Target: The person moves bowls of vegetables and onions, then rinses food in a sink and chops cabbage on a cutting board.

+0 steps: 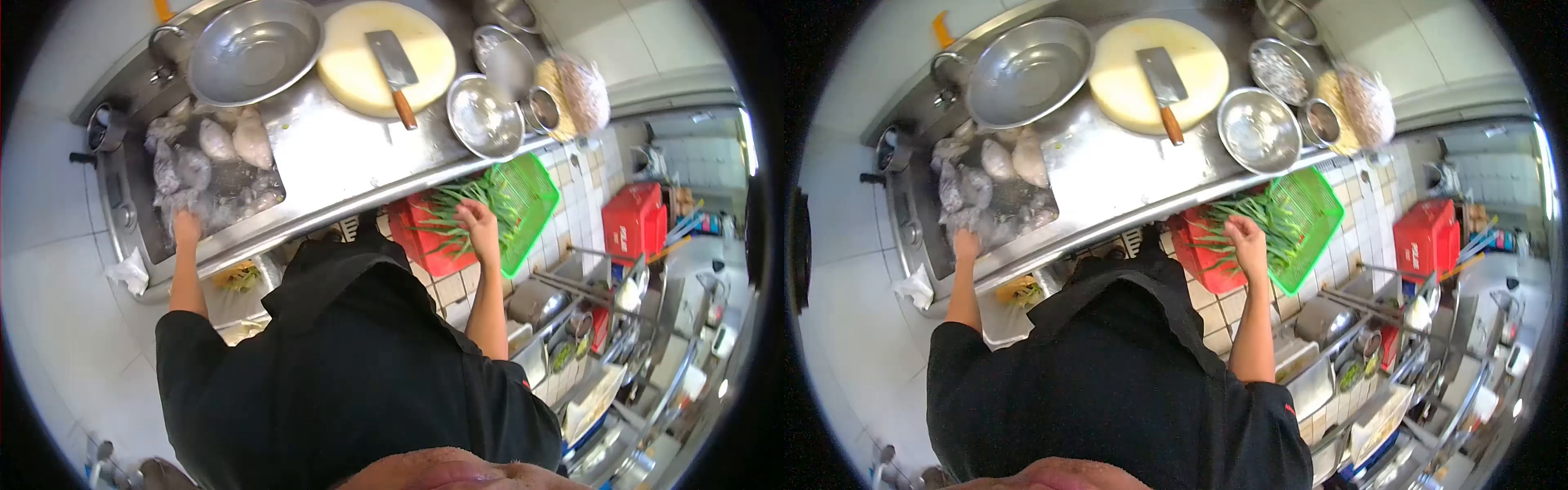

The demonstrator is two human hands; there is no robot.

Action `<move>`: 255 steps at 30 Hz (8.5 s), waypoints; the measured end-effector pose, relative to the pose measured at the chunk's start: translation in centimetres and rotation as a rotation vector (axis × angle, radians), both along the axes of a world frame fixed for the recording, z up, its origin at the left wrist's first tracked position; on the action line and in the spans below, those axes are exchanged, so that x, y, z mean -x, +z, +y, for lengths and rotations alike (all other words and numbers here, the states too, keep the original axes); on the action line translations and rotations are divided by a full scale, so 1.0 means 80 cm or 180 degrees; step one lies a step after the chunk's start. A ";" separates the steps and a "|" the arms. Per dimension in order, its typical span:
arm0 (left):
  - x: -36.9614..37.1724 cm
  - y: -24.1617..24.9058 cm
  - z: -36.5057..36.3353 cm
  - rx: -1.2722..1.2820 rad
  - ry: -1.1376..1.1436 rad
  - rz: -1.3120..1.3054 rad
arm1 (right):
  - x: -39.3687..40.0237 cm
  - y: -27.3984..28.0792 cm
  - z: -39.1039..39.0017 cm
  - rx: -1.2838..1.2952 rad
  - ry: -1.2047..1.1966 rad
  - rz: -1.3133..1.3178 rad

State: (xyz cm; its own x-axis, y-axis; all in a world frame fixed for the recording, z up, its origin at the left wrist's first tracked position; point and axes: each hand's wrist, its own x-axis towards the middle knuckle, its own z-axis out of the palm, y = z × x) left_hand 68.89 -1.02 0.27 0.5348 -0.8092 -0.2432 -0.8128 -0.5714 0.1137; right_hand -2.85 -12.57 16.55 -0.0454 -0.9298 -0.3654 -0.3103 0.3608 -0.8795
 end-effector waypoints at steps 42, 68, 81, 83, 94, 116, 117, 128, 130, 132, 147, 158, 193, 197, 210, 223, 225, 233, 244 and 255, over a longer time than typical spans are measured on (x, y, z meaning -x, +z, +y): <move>0.302 0.016 -0.185 0.1227 -0.1944 0.0883 | -0.178 -0.031 -0.292 0.1243 0.0523 0.2098; 0.407 0.017 -0.177 -0.1009 -0.2932 0.1616 | -0.002 -0.233 0.521 -0.1459 -0.2778 0.0589; 0.641 0.049 0.013 -0.1192 -0.4449 0.1587 | 0.011 -0.273 0.846 -0.2656 -0.4694 -0.1074; 0.697 0.005 0.038 -0.1615 -0.4191 0.2023 | 0.000 -0.271 0.860 -0.2758 -0.4829 -0.1032; 0.824 -0.248 0.230 -0.2453 -0.4070 0.2032 | 0.038 -0.451 0.943 -0.3164 -0.4578 0.0432; 1.108 -0.526 0.717 -0.2837 -0.6262 0.0490 | 0.206 -0.798 1.107 -0.1781 -0.5716 0.1027; 1.119 -0.512 0.711 -0.3286 -0.6165 0.0586 | 0.208 -0.800 1.109 -0.1850 -0.5569 0.1125; 1.110 -0.633 0.774 -0.2838 -0.4118 0.2808 | 0.213 -0.785 1.119 -0.1618 -0.4935 0.0494; 1.108 -0.633 0.772 -0.2803 -0.4431 0.2985 | 0.188 -0.771 1.089 -0.1610 -0.5021 0.0752; 1.098 -0.627 0.776 -0.2500 -0.4501 0.2783 | 0.159 -0.770 1.058 -0.1549 -0.5172 0.1000; 1.040 -0.526 0.715 -0.4807 -0.3564 0.4131 | 0.011 -0.622 0.954 -0.1641 -0.5476 0.1463; 0.975 -0.583 0.440 -0.5103 -0.0232 0.4212 | 0.157 -0.752 1.069 -0.2175 -0.4958 0.1434; 0.653 -0.029 0.090 -0.2034 0.1114 0.6884 | 0.156 -0.216 0.486 0.0134 -0.1896 -0.0013; 0.550 0.020 0.040 -0.1421 0.1357 0.7282 | 0.107 -0.090 0.284 0.0889 -0.0750 0.0132; 0.325 0.055 0.066 0.2741 0.2219 0.7372 | -0.011 0.117 -0.121 0.0857 0.0081 -0.0969; 0.385 0.101 0.091 0.5299 0.2641 0.6560 | -0.106 0.045 -0.585 0.1443 0.2690 0.2334; 0.392 0.109 0.086 0.5330 0.2418 0.6447 | -0.135 0.029 -0.591 0.1757 0.2862 0.2964; 0.384 0.159 0.072 0.4787 0.2954 0.5307 | -0.326 0.085 -0.324 0.1505 0.2897 -0.0076; 0.301 0.240 0.044 0.3310 0.1798 0.3479 | -0.517 -0.032 -0.064 -0.2903 0.3293 -0.3090; 0.255 0.233 0.124 0.5143 0.2859 0.4887 | -0.607 -0.041 0.035 -0.3418 0.3484 -0.2906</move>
